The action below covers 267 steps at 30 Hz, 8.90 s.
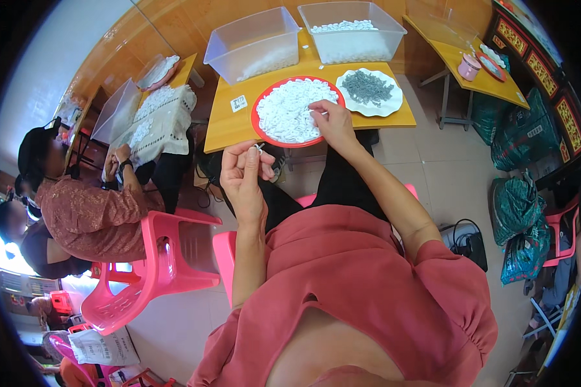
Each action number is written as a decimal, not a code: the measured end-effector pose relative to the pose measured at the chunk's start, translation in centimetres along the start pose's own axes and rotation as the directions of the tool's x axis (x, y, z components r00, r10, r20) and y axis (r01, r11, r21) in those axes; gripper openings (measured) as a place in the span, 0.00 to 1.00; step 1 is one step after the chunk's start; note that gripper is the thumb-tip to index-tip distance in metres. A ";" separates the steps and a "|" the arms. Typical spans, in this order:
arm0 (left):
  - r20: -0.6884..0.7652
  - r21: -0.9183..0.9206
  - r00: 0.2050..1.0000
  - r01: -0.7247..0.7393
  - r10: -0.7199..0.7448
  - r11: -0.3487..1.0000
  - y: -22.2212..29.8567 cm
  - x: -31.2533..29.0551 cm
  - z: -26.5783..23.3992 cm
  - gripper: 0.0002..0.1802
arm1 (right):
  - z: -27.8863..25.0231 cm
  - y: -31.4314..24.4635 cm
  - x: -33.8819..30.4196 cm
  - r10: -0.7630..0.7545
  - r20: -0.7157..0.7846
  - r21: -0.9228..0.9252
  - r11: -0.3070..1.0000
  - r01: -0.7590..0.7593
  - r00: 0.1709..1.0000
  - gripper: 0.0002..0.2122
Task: Assembling small electrical or mechanical components by inserting metal pins into white plastic housings.
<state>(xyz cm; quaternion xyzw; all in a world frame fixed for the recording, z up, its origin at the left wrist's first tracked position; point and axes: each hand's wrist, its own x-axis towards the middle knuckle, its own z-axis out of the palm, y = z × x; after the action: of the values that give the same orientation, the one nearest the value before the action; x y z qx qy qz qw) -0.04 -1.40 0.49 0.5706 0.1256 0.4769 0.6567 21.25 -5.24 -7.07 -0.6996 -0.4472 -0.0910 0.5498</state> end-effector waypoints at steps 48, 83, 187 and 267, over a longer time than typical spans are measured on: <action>0.109 -0.366 0.988 0.146 -0.114 0.919 0.2 -0.6 1.0 0.09 | -4.3 -13.1 -0.9 0.025 0.564 0.728 0.457 -0.512 0.825 0.10; 0.019 0.006 0.995 -0.101 0.101 0.995 0.7 -0.9 1.5 0.07 | -4.9 -13.1 -0.7 0.046 0.569 0.708 0.480 -0.518 0.821 0.09; 0.087 -0.057 0.995 0.058 -0.053 0.997 -0.7 -0.7 0.8 0.13 | -5.8 -13.3 -0.5 0.078 0.594 0.705 0.429 -0.565 0.801 0.15; 0.013 -0.276 0.999 0.050 -0.048 0.960 0.7 -2.8 2.8 0.19 | -4.9 -14.7 -2.9 -0.363 0.271 0.283 0.915 0.286 0.892 0.10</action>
<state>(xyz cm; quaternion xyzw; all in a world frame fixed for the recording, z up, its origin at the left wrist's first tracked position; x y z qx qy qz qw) 0.19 -5.37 0.98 0.4717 0.0699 0.4714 0.7419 10.72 -11.00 3.14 -0.5497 -0.6486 -0.0147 0.5262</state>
